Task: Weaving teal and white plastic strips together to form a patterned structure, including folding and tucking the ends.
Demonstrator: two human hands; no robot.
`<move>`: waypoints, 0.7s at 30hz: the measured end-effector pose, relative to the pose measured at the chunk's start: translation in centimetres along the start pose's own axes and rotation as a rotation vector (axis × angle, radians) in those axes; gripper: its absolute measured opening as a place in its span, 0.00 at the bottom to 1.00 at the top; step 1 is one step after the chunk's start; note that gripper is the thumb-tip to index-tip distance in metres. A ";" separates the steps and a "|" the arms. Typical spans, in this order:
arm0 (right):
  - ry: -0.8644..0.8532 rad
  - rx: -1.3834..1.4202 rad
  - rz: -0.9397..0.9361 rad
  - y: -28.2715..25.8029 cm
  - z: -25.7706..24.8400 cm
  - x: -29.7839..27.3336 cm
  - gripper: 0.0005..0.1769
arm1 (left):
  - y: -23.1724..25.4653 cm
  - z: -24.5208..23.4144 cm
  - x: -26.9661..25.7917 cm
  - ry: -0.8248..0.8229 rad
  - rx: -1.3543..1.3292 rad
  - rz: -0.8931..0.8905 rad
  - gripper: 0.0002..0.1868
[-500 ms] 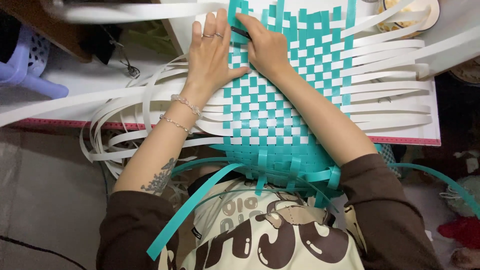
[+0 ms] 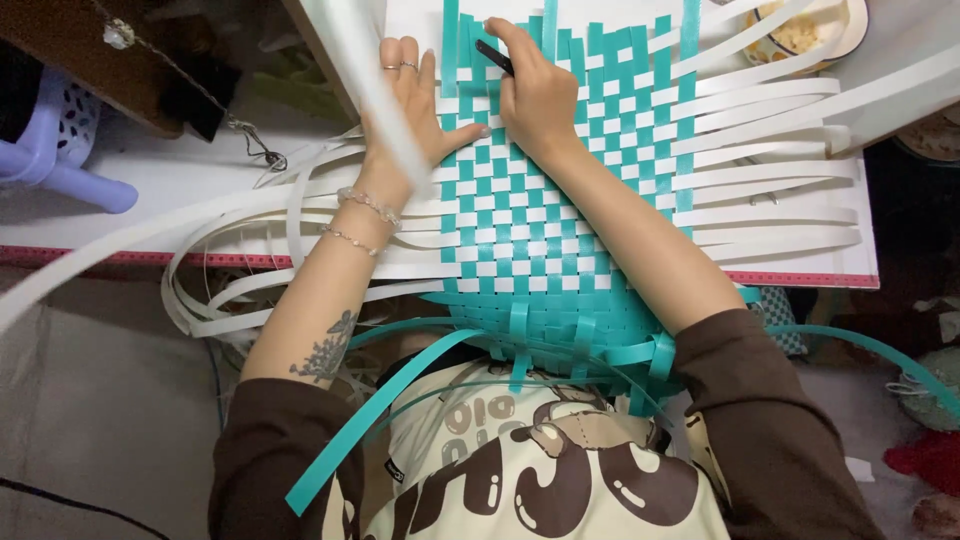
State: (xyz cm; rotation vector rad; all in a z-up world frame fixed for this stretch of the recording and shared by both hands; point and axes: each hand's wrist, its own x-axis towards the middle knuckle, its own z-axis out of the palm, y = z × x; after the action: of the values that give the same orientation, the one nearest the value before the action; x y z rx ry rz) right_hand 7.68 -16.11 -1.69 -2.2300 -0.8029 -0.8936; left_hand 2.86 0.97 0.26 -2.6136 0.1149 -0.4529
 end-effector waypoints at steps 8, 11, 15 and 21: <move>0.050 -0.017 -0.084 -0.3 -0.3 0.1 0.29 | 0.7 0.7 -1.8 0.079 0.117 -0.037 0.45; 0.137 -0.023 -0.174 -0.6 -1.0 0.7 0.26 | 0.9 1.1 -2.0 0.111 0.074 -0.056 0.42; -0.050 -0.211 -0.270 1.3 -2.4 0.1 0.10 | 1.0 1.1 -2.0 0.100 0.132 -0.090 0.39; -0.247 -0.310 -0.247 3.6 -3.8 -1.3 0.18 | 1.5 1.9 -2.1 0.041 0.163 -0.089 0.43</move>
State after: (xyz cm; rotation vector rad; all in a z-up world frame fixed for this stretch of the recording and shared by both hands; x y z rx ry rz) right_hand 8.02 -21.50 -1.46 -2.5874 -1.1390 -0.9185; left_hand 1.54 0.83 -2.62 -2.4568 -0.0243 -0.5247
